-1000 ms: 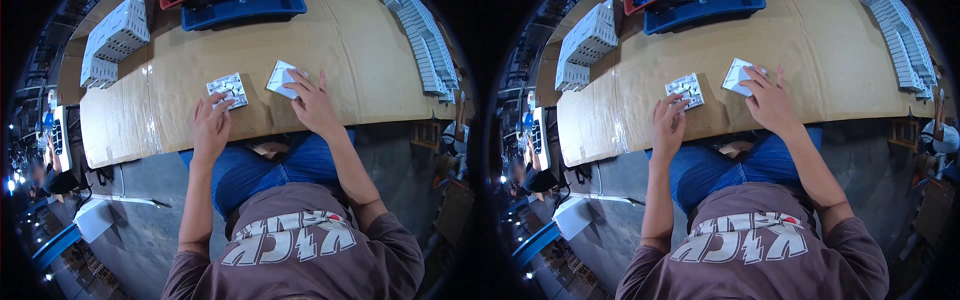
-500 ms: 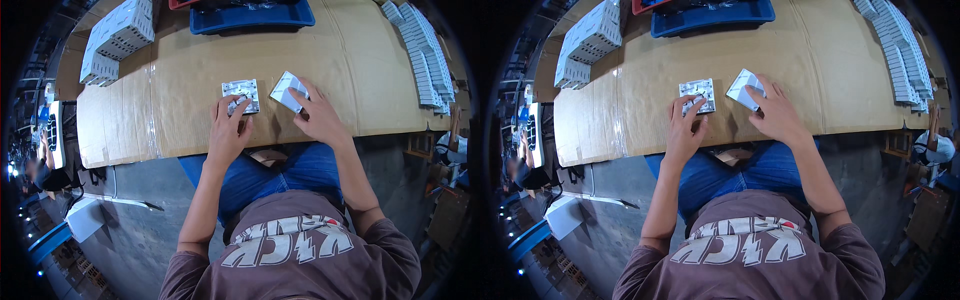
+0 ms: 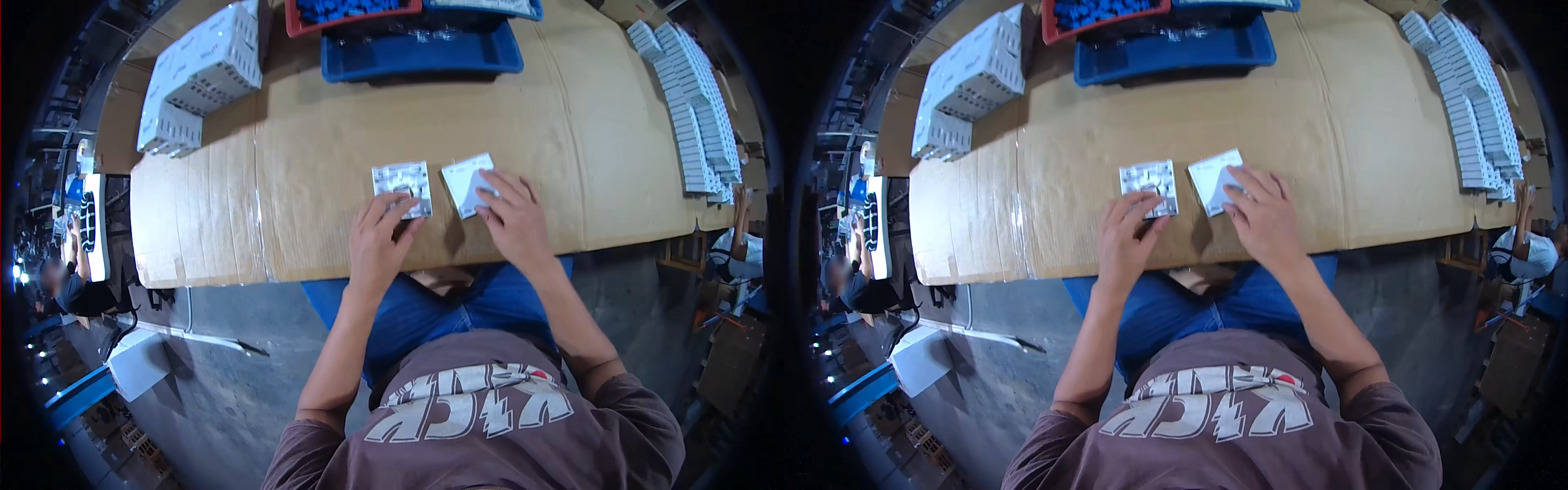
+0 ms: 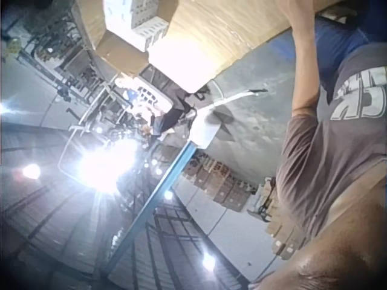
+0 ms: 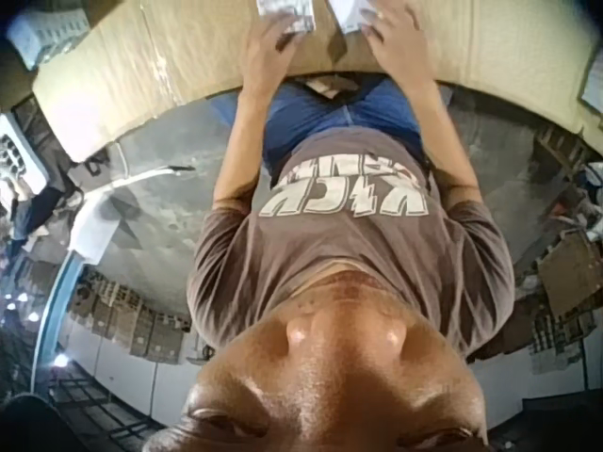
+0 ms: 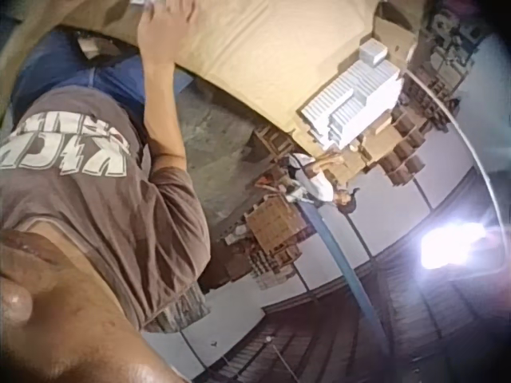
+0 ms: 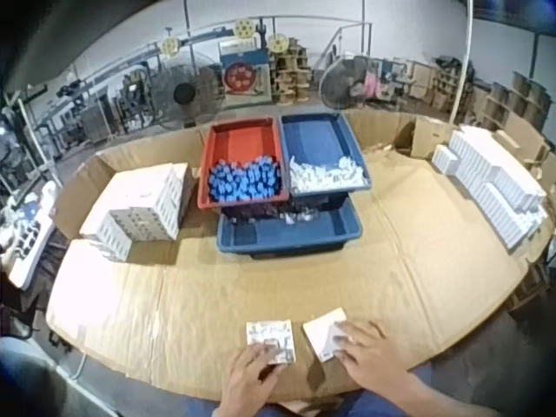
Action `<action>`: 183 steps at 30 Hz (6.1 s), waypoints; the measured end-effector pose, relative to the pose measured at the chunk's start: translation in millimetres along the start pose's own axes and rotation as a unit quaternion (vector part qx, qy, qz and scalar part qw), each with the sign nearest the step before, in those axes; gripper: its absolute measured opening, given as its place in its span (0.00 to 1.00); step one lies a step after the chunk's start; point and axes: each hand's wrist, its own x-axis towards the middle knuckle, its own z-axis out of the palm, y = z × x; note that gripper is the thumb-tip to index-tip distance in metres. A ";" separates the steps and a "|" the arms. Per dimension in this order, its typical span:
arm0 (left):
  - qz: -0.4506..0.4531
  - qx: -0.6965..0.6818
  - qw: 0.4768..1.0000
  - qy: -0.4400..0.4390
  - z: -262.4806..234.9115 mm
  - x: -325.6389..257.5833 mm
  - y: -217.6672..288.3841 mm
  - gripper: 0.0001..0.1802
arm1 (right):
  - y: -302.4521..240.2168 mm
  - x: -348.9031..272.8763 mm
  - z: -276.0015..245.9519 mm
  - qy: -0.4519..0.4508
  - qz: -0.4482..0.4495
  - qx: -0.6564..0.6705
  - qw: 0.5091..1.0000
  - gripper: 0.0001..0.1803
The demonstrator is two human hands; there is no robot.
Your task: The recorder is assembling small electronic or plastic components into white rectangular boxes at a factory workstation.
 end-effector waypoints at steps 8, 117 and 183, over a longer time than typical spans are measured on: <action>-0.004 -0.007 1.000 0.009 5.6 5.4 7.6 0.16 | -12.7 33.5 -11.1 -0.016 0.023 -0.006 1.000 0.09; -0.104 -0.178 0.965 0.160 -10.8 31.3 80.2 0.06 | -67.1 67.0 -36.0 -0.028 0.127 0.513 0.849 0.08; 0.057 -0.017 0.998 -0.012 -38.5 38.5 41.0 0.31 | -56.3 66.8 -31.4 -0.184 0.195 0.526 0.807 0.11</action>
